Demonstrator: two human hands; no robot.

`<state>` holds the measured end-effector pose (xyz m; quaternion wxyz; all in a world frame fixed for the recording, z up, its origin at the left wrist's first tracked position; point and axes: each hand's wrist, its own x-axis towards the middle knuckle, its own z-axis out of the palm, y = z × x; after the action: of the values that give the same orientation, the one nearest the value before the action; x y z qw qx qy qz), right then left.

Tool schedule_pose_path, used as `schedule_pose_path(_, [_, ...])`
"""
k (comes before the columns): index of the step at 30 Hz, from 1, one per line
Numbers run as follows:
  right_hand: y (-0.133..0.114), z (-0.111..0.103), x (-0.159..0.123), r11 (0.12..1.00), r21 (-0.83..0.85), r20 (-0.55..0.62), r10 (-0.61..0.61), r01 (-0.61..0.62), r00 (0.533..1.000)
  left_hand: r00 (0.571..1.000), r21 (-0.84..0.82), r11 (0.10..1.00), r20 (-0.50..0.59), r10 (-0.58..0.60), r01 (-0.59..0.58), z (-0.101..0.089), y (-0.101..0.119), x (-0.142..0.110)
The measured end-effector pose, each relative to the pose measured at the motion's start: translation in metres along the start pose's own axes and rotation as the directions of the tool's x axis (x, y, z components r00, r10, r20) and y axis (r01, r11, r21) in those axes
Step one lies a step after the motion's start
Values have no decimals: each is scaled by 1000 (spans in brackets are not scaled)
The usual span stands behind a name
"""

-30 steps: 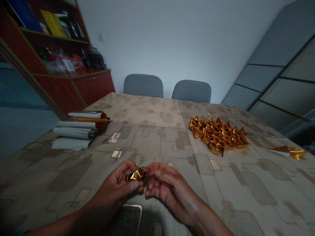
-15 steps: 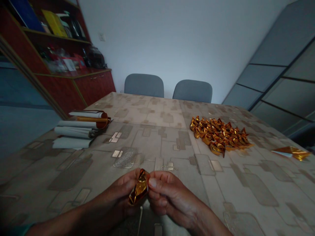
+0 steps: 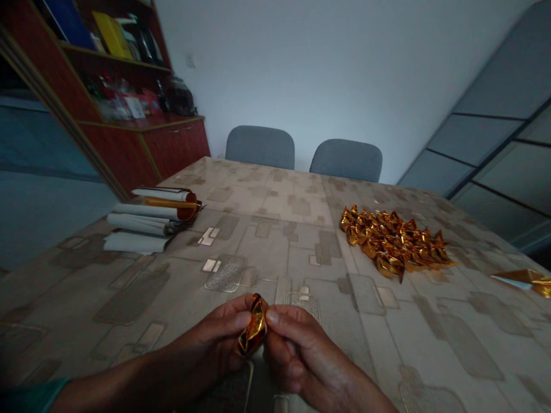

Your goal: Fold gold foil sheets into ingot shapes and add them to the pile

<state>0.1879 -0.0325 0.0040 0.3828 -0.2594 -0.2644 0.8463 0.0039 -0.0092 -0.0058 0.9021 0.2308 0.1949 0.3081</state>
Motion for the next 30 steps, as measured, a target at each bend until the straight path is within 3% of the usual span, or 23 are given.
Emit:
schedule_pose_path(19, [-1,0,0,999,-26,37,27,-26,999,995,206,977,-73,66,-49,7,3,1])
schedule_pose_path(25, [-2,3,1,1000,-1,25,11,-11,1000,994,202,978,-91,65,-46,5,2,2])
schedule_pose_path(30, [-3,0,0,999,30,21,-40,39,999,999,46,999,-39,16,-15,5,5,0])
